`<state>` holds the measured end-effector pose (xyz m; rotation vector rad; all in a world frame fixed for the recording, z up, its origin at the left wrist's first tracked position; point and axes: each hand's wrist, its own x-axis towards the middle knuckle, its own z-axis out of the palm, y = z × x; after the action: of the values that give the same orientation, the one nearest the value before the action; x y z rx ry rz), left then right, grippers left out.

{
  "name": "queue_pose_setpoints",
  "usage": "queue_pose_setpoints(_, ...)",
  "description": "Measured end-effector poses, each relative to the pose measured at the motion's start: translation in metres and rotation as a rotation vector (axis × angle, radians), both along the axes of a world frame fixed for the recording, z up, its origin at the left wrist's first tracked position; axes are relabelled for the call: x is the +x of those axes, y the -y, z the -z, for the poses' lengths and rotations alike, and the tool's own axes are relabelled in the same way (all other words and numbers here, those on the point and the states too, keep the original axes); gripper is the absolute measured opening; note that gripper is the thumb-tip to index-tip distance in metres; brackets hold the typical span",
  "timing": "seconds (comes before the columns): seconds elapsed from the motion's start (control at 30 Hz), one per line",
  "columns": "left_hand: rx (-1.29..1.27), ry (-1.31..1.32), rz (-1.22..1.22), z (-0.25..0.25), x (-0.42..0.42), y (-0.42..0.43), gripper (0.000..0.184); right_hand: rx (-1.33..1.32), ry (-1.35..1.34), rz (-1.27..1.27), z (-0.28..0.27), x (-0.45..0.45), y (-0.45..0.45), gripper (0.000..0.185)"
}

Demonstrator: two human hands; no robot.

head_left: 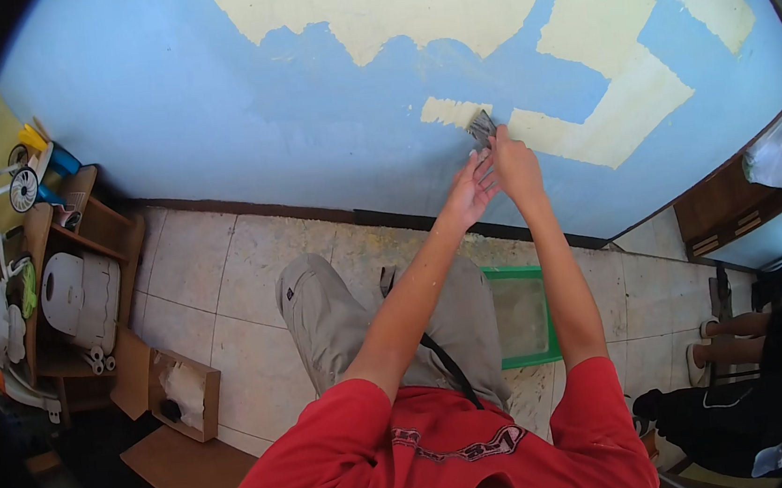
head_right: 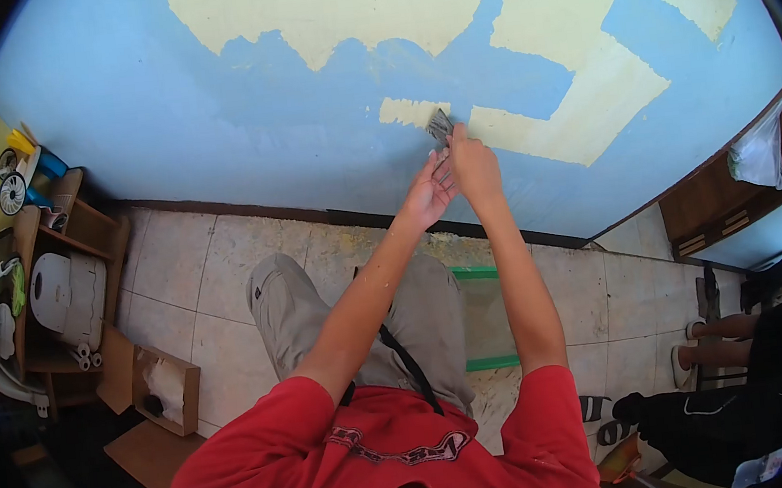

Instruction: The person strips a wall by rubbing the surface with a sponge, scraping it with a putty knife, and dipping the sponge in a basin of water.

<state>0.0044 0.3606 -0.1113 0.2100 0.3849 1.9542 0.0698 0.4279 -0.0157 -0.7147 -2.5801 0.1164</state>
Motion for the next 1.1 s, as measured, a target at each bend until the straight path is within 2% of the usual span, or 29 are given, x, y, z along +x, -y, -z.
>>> queue_pose_setpoints(0.17,0.116,0.141,-0.145,-0.012,0.000,-0.039,0.020,0.046,0.092,0.063,-0.010,-0.010,-0.003,0.024)
queue_pose_setpoints(0.27,0.147,0.174,-0.163,0.001,-0.012,-0.051,0.017,0.021,0.087,0.079,-0.001,-0.012,-0.004,0.025)
queue_pose_setpoints(0.4,0.065,0.090,-0.176,-0.004,-0.026,-0.038,0.016,-0.006,0.087,0.131,0.005,-0.026,0.001,0.028)
queue_pose_setpoints(0.6,0.134,0.341,-0.210,-0.004,-0.018,-0.043,0.016,0.152,0.150,0.117,-0.001,-0.034,0.008,0.030)
queue_pose_setpoints(0.7,0.217,0.303,-0.213,0.003,-0.026,-0.040,0.017,0.116,0.108,0.114,0.007,-0.038,0.006,0.031)
queue_pose_setpoints(0.77,0.143,0.113,-0.253,0.004,-0.037,-0.028,0.017,0.090,0.097,0.127,0.011,-0.041,0.009,0.032)
queue_pose_setpoints(1.0,0.047,0.186,-0.300,-0.009,-0.034,-0.025,0.013,0.110,0.061,0.120,0.010,-0.047,0.012,0.034)
queue_pose_setpoints(1.1,0.134,0.208,-0.310,-0.007,-0.038,-0.029,0.013,0.144,0.065,0.096,0.007,-0.050,0.013,0.034)
